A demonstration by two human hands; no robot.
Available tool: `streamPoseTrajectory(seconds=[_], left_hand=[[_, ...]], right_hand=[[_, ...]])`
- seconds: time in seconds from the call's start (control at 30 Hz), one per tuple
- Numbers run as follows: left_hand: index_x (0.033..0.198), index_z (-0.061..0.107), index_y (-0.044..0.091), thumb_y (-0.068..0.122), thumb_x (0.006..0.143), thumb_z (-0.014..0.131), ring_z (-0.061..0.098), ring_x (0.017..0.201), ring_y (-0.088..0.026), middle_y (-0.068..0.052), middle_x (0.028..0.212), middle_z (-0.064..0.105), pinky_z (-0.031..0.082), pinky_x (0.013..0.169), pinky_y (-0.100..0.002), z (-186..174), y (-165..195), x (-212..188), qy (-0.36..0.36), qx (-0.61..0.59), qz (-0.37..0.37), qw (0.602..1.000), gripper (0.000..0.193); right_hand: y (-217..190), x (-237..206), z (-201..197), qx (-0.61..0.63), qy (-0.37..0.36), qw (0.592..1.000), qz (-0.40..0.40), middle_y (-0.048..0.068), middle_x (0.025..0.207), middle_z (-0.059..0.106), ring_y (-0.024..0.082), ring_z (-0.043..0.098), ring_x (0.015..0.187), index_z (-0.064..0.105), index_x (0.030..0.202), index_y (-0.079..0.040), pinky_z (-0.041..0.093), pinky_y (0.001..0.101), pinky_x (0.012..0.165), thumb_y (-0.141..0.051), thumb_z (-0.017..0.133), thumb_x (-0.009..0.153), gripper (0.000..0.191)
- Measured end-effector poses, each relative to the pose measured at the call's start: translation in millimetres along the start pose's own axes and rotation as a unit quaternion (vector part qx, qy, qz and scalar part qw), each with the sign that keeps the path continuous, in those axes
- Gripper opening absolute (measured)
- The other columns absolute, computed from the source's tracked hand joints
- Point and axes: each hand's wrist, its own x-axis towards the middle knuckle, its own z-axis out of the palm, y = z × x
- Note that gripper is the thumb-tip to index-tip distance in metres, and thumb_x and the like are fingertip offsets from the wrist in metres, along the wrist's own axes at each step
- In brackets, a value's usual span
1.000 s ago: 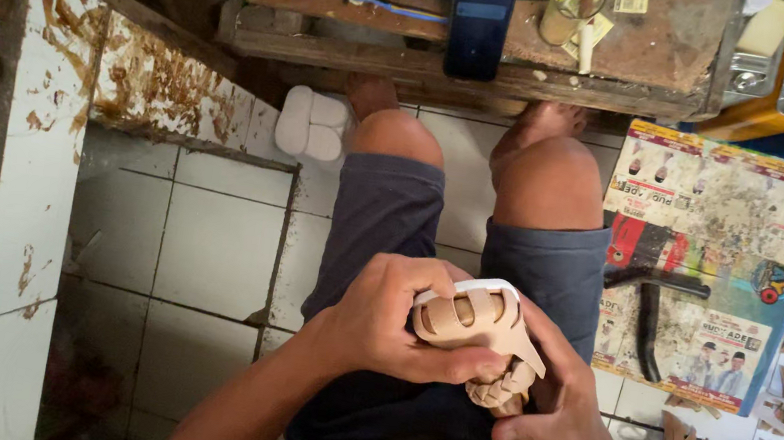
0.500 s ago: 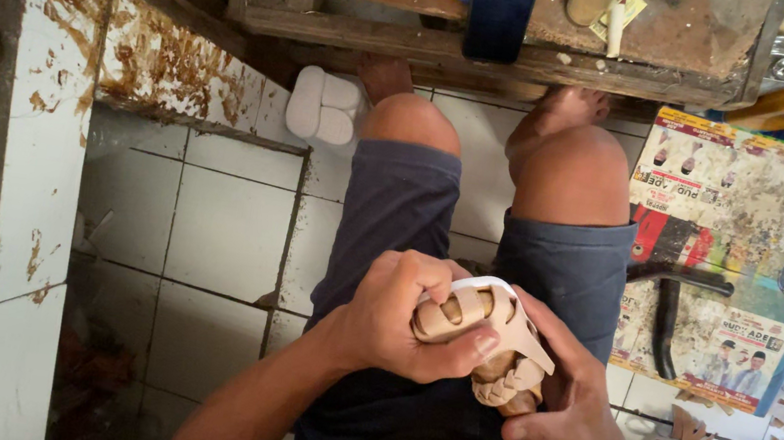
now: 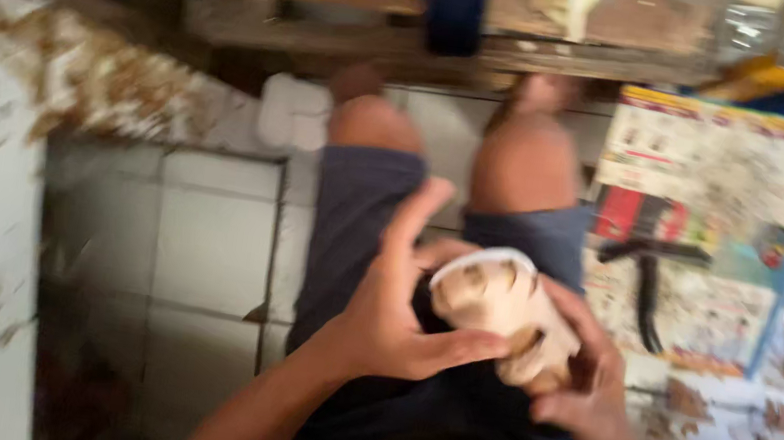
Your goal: The person sits on the floor assembling a sandal on a wooden last. They file and trim the sandal upper with a rasp, press and fit the sole, heat the sole over a gas burner flame, and press the heated sole onto the lasted upper.
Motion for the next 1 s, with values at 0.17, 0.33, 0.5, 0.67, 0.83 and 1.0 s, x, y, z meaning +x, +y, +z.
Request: streamPoseTrajectory(seconds=[0.17, 0.33, 0.5, 0.67, 0.83, 1.0], left_hand=[[0.162, 0.011, -0.001, 0.013, 0.088, 0.084, 0.07, 0.12, -0.028, -0.024, 0.142, 0.061, 0.057, 0.105, -0.04, -1.8, -18.7, 11.5, -0.012, -0.026, -0.032, 0.999, 0.104], [0.155, 0.033, -0.003, 0.002, 0.095, 0.066, 0.069, 0.116, -0.029, -0.024, 0.135, 0.064, 0.056, 0.101, -0.04, -5.5, -41.5, 15.7, -0.029, -0.11, -0.113, 0.987, 0.068], [0.144, 0.049, -0.005, -0.004, 0.095, 0.061, 0.07, 0.113, -0.027, -0.022, 0.126, 0.068, 0.056, 0.1, -0.038, -2.9, -48.5, 13.7, -0.042, -0.077, -0.169, 0.982, 0.051], [0.14, 0.053, -0.005, -0.003, 0.094, 0.062, 0.072, 0.108, -0.027, -0.021, 0.122, 0.071, 0.057, 0.097, -0.037, 0.4, -49.2, 14.9, -0.036, -0.042, -0.199, 0.978, 0.047], [0.14, 0.054, -0.005, -0.002, 0.095, 0.061, 0.073, 0.108, -0.027, -0.021, 0.12, 0.072, 0.056, 0.098, -0.036, 5.0, -49.7, 18.0, -0.037, -0.03, -0.21, 0.976, 0.046], [0.139, 0.054, -0.006, -0.001, 0.096, 0.06, 0.073, 0.109, -0.027, -0.021, 0.119, 0.072, 0.057, 0.099, -0.037, 12.1, -43.6, 23.2, -0.046, -0.032, -0.201, 0.978, 0.044]], right_hand=[[3.2, 9.4, -86.4, 0.119, 0.177, 0.971, -0.105, 0.011, 0.142, 0.057, 0.026, 0.055, 0.13, 0.045, 0.152, -0.001, 0.046, 0.0451, 0.108, -0.048, 0.076, 0.091, 0.083], [12.9, 24.5, -230.4, 0.166, 0.481, 0.859, -0.061, 0.009, 0.143, 0.05, 0.028, 0.055, 0.122, 0.046, 0.148, -0.016, 0.048, 0.0533, 0.105, -0.045, 0.063, 0.092, 0.065], [34.2, 7.8, -283.1, 0.137, 0.517, 0.845, -0.001, 0.019, 0.148, 0.046, 0.039, 0.061, 0.115, 0.041, 0.151, -0.006, 0.054, 0.0548, 0.101, -0.048, 0.065, 0.092, 0.076], [29.5, -16.6, -291.0, 0.008, 0.567, 0.818, 0.099, 0.025, 0.14, 0.055, 0.038, 0.063, 0.106, 0.04, 0.152, 0.001, 0.058, 0.0484, 0.083, -0.052, 0.07, 0.085, 0.09], [12.5, -29.8, -301.2, -0.204, 0.581, 0.784, 0.079, 0.027, 0.133, 0.063, 0.03, 0.064, 0.11, 0.036, 0.153, 0.003, 0.055, 0.0383, 0.08, -0.037, 0.084, 0.075, 0.101], [20.2, -21.5, -318.4, -0.33, 0.561, 0.753, 0.094, 0.023, 0.126, 0.059, 0.031, 0.063, 0.107, 0.039, 0.15, 0.004, 0.054, 0.0392, 0.085, -0.032, 0.089, 0.072, 0.099]])
